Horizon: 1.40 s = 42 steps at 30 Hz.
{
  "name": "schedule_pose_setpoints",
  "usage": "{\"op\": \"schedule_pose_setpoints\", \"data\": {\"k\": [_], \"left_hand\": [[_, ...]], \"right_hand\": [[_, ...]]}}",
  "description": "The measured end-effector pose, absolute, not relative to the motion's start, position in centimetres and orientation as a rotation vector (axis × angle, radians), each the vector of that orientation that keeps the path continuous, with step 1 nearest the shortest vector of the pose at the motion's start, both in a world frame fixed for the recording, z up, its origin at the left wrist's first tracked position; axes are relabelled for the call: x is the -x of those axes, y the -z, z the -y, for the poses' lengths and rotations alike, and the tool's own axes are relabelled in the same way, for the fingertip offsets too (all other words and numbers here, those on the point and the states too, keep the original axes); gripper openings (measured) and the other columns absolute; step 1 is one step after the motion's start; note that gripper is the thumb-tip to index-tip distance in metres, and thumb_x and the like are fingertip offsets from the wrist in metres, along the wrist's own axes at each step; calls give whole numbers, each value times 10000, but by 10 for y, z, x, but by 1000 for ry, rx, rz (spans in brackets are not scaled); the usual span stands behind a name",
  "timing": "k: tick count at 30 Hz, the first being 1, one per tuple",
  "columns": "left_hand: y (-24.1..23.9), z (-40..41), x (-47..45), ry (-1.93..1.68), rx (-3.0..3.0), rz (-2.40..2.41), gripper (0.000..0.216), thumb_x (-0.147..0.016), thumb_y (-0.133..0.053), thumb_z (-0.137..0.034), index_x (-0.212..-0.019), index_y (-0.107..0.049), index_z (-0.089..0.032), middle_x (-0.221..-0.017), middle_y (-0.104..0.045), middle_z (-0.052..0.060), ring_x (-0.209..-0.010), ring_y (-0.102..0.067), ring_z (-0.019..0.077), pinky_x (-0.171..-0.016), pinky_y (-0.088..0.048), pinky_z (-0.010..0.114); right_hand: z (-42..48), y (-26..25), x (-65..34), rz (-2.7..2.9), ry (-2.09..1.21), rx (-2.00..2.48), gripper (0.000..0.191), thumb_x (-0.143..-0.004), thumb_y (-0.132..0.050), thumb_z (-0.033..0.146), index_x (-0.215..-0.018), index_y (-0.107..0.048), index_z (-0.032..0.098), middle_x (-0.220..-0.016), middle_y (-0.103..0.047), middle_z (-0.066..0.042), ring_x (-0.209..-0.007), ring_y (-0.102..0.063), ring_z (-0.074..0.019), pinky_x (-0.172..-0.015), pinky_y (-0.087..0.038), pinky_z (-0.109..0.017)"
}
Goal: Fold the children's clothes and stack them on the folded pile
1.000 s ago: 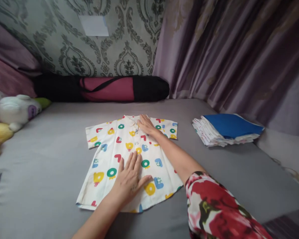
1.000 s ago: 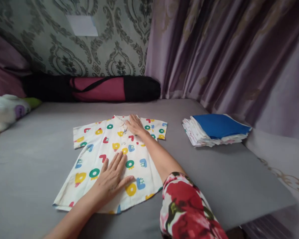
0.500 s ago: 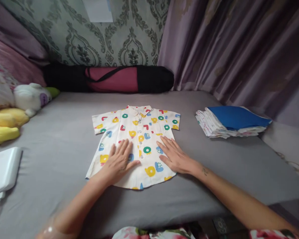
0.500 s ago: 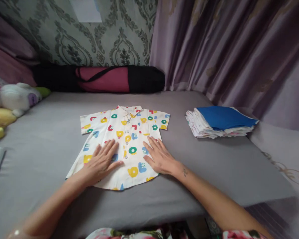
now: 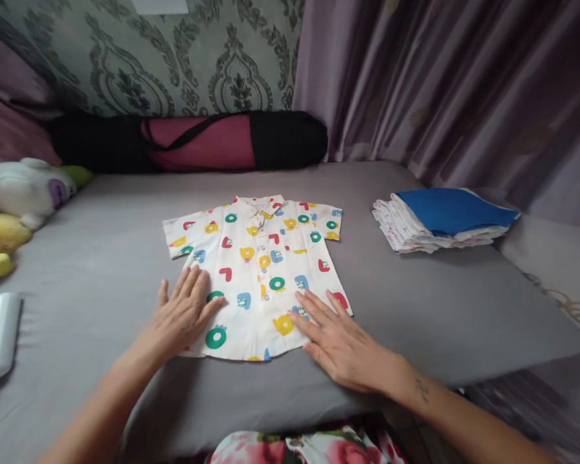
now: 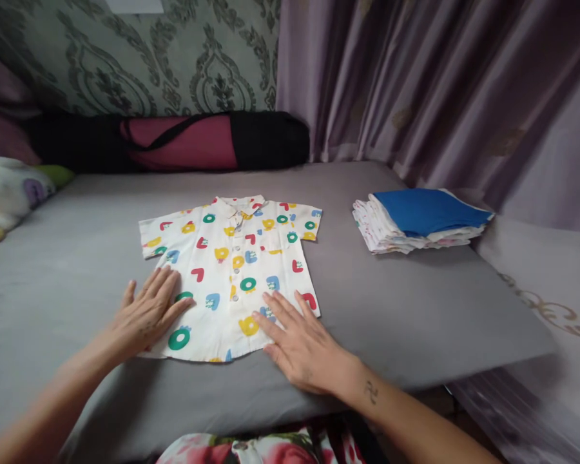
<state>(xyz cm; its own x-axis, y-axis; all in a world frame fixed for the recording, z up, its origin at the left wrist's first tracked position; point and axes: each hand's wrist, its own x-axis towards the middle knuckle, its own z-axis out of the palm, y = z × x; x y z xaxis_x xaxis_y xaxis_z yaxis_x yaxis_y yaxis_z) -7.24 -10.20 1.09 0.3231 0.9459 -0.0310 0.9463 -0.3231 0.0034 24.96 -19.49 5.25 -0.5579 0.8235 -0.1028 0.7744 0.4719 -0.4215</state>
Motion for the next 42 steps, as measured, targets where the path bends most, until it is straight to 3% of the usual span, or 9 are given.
{"op": "schedule_pose_setpoints", "data": {"k": [3, 9, 15, 18, 21, 25, 30, 36, 42], "left_hand": [[-17, 110, 55, 41, -2638, -1572, 749, -923, -236, -625, -1495, -259, -143, -1564, -222, 138, -1454, -147, 285, -1145, -133, 532], [-29, 115, 48, 218, -2628, -1307, 909, -823, -352, -754, -1511, -227, -173, -1561, -211, 155, -1442, -170, 337, -1125, -187, 551], [-66, 73, 31, 239, -2679, -1156, 621, -911, -299, -649, -1342, -496, -248, -1364, -555, 93, -1268, -494, 271, -1099, -265, 494], [-78, 42, -11, 37, -2744, -1066, 531, -955, -294, -558, -1279, -539, -216, -1254, -629, 88, -1115, -600, 234, -1019, -375, 410], [-81, 13, -71, -67, -2721, -911, 437, -958, -371, -461, -1214, -577, -173, -1141, -676, 104, -1031, -631, 217, -882, -461, 311], [-76, -14, -155, -73, -2666, -872, 270, -930, -456, -342, -1057, -646, -198, -1033, -695, 70, -929, -645, 190, -779, -478, 260], [-63, -32, -231, -66, -2593, -1177, 307, -909, -496, -365, -1053, -645, -139, -1142, -632, 140, -1066, -597, 241, -857, -463, 288], [-46, -49, -270, -94, -2482, -1487, 550, -852, -550, -523, -1164, -601, -73, -1251, -549, 212, -1195, -495, 316, -941, -435, 355], [-40, -60, -283, -72, -2461, -1543, 387, -911, -496, -281, -1183, -601, -26, -1219, -561, 258, -1160, -535, 299, -937, -439, 351]], "right_hand": [[198, -54, -231, 2644, -714, 1269, 542, -993, -310, 404, -1515, -209, 295, -1581, -120, -12, -1460, -74, -205, -1200, -44, -489], [194, -62, -236, 2642, -783, 1243, 507, -1011, -247, 387, -1512, -214, 309, -1564, -221, 27, -1452, -117, -137, -1211, -77, -408], [183, -44, -264, 2345, -425, 1779, 585, -984, -287, 453, -1519, -228, 223, -1577, -136, -59, -1460, -89, -238, -1186, -135, -519], [182, -34, -267, 2301, -361, 1767, 546, -983, -319, 435, -1485, -329, 222, -1550, -266, -78, -1442, -195, -242, -1172, -198, -506], [179, -29, -267, 2119, -260, 1756, 438, -991, -327, 329, -1384, -472, 200, -1457, -445, -91, -1346, -390, -223, -1101, -343, -429], [174, -22, -274, 1770, -36, 1950, 294, -963, -415, 294, -1140, -607, 160, -1165, -614, -121, -1057, -573, -238, -891, -456, -373], [175, -16, -282, 1680, 78, 2099, 167, -902, -541, 323, -788, -579, 208, -858, -586, -61, -805, -555, -217, -737, -411, -352], [177, -15, -280, 1673, -32, 2020, 131, -834, -595, 226, -739, -507, 219, -797, -559, -26, -773, -543, -197, -713, -380, -320], [180, -18, -275, 1612, -221, 1964, 137, -886, -506, 219, -754, -472, 230, -729, -594, -3, -695, -592, -174, -645, -378, -280]]}}
